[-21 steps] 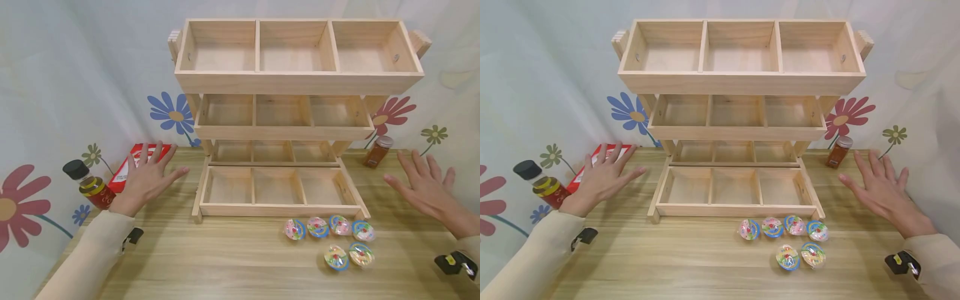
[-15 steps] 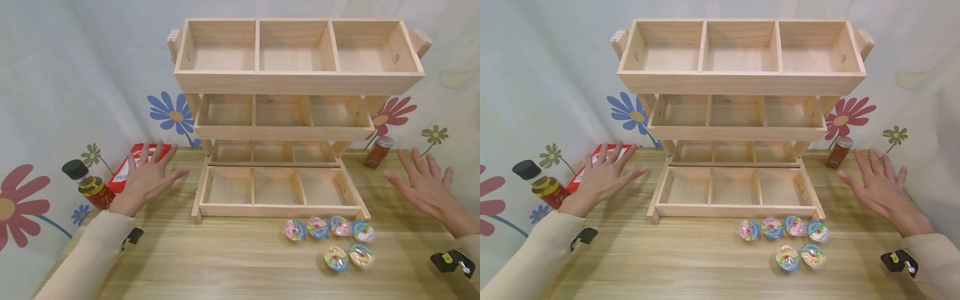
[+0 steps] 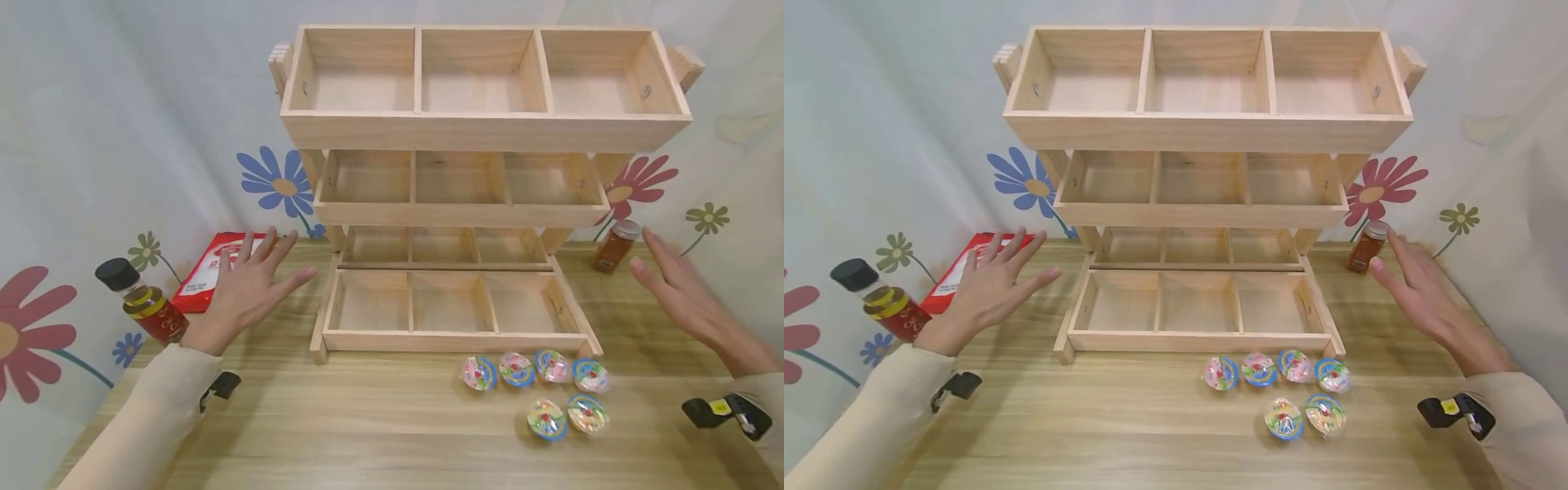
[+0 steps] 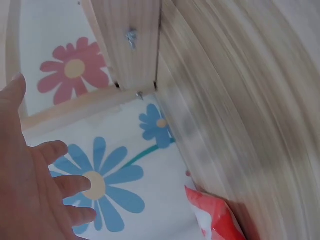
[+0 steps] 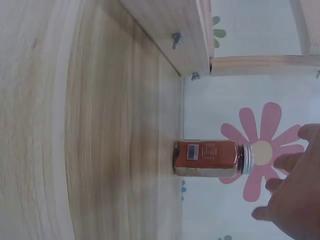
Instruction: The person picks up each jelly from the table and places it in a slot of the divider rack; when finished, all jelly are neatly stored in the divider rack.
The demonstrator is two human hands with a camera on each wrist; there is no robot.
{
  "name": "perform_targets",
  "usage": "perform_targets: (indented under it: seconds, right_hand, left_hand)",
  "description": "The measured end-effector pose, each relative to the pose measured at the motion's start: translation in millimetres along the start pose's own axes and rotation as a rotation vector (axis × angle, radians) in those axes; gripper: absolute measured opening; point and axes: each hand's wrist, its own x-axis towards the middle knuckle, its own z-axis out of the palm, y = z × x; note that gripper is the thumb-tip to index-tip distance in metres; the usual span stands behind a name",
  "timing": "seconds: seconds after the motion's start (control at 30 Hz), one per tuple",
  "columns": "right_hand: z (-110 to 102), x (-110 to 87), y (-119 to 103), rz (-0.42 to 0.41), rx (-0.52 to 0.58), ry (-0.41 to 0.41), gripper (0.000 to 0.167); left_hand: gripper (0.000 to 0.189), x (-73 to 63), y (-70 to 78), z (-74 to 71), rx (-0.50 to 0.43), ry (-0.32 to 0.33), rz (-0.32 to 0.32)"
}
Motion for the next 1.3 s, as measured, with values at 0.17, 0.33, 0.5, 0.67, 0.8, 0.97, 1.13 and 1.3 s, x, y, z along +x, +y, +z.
perform_targets:
  seconds: [0.17,0.33,0.5,0.67,0.8,0.97,1.13,1.3]
  right_hand:
    - [0,-1.8,-5,0.057,0.192,-0.051,0.065]
    - [3,-2.2,-4,0.053,0.389,-0.063,0.064]
    - [12,1.1,4,-0.053,0.732,-0.068,0.058]
    - [21,6.3,10,-0.189,0.986,-0.110,0.049]
    - [29,9.2,12,-0.216,1.054,-0.148,0.048]
    - [38,11.0,14,-0.194,1.054,-0.151,0.047]
    - [46,11.3,13,-0.156,1.045,-0.151,0.044]
    - [53,10.3,14,-0.102,0.992,-0.161,0.042]
  left_hand:
    - [0.093,-2.9,12.5,-2.7,-0.048,0.012,0.020]
    - [0.089,-5.2,28.4,1.8,-0.135,0.030,0.066]
    - [0.088,-5.8,46.5,12.1,-0.228,0.018,0.105]
    - [0.085,-8.3,67.4,18.4,-0.344,0.010,0.149]
    - [0.082,-10.4,85.5,22.9,-0.437,0.009,0.195]
    - [0.078,-10.8,103.5,29.0,-0.535,0.002,0.245]
    - [0.075,-10.3,118.0,34.7,-0.628,-0.022,0.260]
    - [0.074,-9.3,132.3,40.2,-0.682,-0.030,0.280]
